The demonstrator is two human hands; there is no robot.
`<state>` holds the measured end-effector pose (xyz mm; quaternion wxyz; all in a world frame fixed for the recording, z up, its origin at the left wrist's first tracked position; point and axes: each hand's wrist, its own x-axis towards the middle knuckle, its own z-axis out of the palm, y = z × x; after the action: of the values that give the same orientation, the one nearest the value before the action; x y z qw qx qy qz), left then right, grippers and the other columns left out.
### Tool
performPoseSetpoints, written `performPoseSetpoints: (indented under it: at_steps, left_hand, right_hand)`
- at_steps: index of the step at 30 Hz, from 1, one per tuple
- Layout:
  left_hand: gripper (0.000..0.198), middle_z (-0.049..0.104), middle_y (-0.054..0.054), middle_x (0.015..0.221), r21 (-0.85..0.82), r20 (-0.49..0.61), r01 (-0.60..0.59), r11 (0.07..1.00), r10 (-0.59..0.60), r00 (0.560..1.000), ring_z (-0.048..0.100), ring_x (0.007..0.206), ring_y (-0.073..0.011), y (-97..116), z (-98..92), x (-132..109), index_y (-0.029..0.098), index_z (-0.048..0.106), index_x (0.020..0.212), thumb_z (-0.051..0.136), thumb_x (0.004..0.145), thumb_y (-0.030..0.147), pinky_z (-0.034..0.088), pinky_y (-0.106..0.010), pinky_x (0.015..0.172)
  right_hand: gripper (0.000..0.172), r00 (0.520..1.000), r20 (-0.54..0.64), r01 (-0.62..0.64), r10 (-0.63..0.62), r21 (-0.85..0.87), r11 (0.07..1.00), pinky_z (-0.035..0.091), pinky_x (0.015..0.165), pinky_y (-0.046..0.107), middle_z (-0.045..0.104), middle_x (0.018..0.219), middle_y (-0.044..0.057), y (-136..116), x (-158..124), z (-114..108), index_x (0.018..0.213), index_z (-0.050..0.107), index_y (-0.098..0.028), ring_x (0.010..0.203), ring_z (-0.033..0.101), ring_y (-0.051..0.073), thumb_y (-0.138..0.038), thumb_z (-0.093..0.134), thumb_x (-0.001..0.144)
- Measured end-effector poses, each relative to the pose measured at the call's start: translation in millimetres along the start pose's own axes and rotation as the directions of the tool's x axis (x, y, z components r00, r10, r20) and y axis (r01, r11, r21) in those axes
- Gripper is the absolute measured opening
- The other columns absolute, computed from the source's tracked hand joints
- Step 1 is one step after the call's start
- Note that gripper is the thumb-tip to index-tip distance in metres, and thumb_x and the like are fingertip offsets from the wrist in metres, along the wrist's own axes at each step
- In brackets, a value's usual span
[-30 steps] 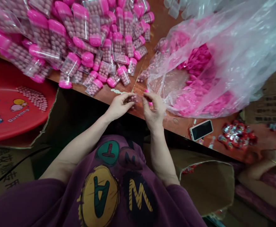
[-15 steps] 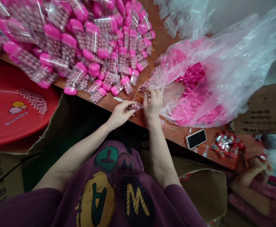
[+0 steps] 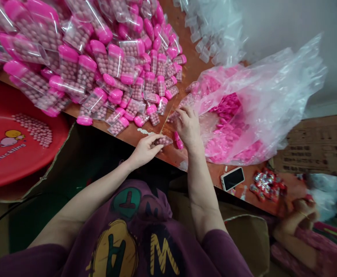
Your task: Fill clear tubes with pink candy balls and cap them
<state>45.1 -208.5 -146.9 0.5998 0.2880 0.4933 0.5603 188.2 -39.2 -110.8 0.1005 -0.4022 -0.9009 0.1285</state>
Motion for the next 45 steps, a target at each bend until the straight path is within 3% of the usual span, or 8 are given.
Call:
performPoseSetpoints:
  at_steps: [9, 23, 32, 37, 40, 45]
  left_hand:
    - [0.031, 0.074, -0.01, 0.116, -0.006, -0.004, 0.018, 1.0, -0.018, 1.0, 0.075, 0.098, -0.0185, 0.9, 0.7, -0.9, 0.017, 0.076, 0.117, 0.075, 0.087, 0.024, 0.067, -0.031, 0.083]
    - [0.032, 0.074, -0.01, 0.115, 0.0, -0.009, -0.003, 1.0, 0.003, 1.0, 0.074, 0.099, -0.0183, -1.5, -1.0, 0.0, 0.017, 0.076, 0.119, 0.075, 0.088, 0.024, 0.066, -0.03, 0.082]
    - [0.031, 0.075, -0.01, 0.114, -0.006, 0.002, -0.021, 1.0, 0.021, 1.0, 0.074, 0.101, -0.0193, -3.9, -1.8, 1.4, 0.017, 0.076, 0.119, 0.074, 0.089, 0.024, 0.065, -0.032, 0.087]
    - [0.033, 0.074, -0.01, 0.115, -0.019, -0.004, -0.007, 1.0, 0.007, 1.0, 0.074, 0.104, -0.0197, -2.7, -2.4, 1.6, 0.016, 0.076, 0.119, 0.074, 0.087, 0.023, 0.065, -0.032, 0.087]
    - [0.033, 0.074, -0.01, 0.115, -0.049, 0.002, 0.004, 0.999, -0.004, 1.0, 0.074, 0.104, -0.0193, 0.0, -2.2, 0.7, 0.015, 0.076, 0.119, 0.075, 0.087, 0.023, 0.066, -0.03, 0.085]
    - [0.032, 0.076, -0.008, 0.109, -0.113, -0.002, 0.002, 0.994, -0.002, 1.0, 0.075, 0.1, -0.0179, 3.8, -1.3, -0.4, 0.015, 0.076, 0.116, 0.077, 0.085, 0.022, 0.067, -0.028, 0.082]
  right_hand:
    - [0.036, 0.997, -0.065, -0.031, 0.031, -0.011, 0.999, 0.055, 0.115, 0.053, 0.067, 0.138, 0.018, 4.3, -14.5, 9.2, 0.136, 0.068, -0.02, 0.127, 0.065, 0.03, -0.021, 0.048, 0.106]
    - [0.034, 0.992, -0.119, -0.035, 0.037, 0.019, 0.999, 0.055, 0.113, 0.051, 0.061, 0.136, 0.019, 7.8, -9.5, 16.2, 0.135, 0.065, -0.018, 0.13, 0.063, 0.029, -0.022, 0.049, 0.105]
    - [0.035, 0.988, -0.142, -0.057, 0.059, 0.019, 0.998, 0.053, 0.117, 0.058, 0.057, 0.142, 0.019, 19.2, -1.0, 23.0, 0.137, 0.062, -0.019, 0.136, 0.06, 0.032, -0.027, 0.05, 0.105]
    - [0.035, 0.975, -0.211, -0.05, 0.064, 0.07, 0.996, 0.055, 0.115, 0.054, 0.065, 0.132, 0.015, 8.8, -13.9, 20.1, 0.136, 0.066, -0.023, 0.127, 0.066, 0.028, -0.031, 0.043, 0.111]
    - [0.035, 0.993, -0.119, 0.006, 0.002, 0.071, 0.997, 0.058, 0.112, 0.047, 0.071, 0.126, 0.014, -2.0, -22.2, 22.8, 0.129, 0.071, -0.021, 0.123, 0.069, 0.026, -0.024, 0.041, 0.111]
    - [0.041, 0.993, 0.119, 0.017, -0.011, -0.053, 0.998, 0.056, 0.114, 0.049, 0.071, 0.134, 0.017, -10.5, -23.7, 34.2, 0.136, 0.069, -0.015, 0.126, 0.066, 0.029, -0.013, 0.042, 0.107]
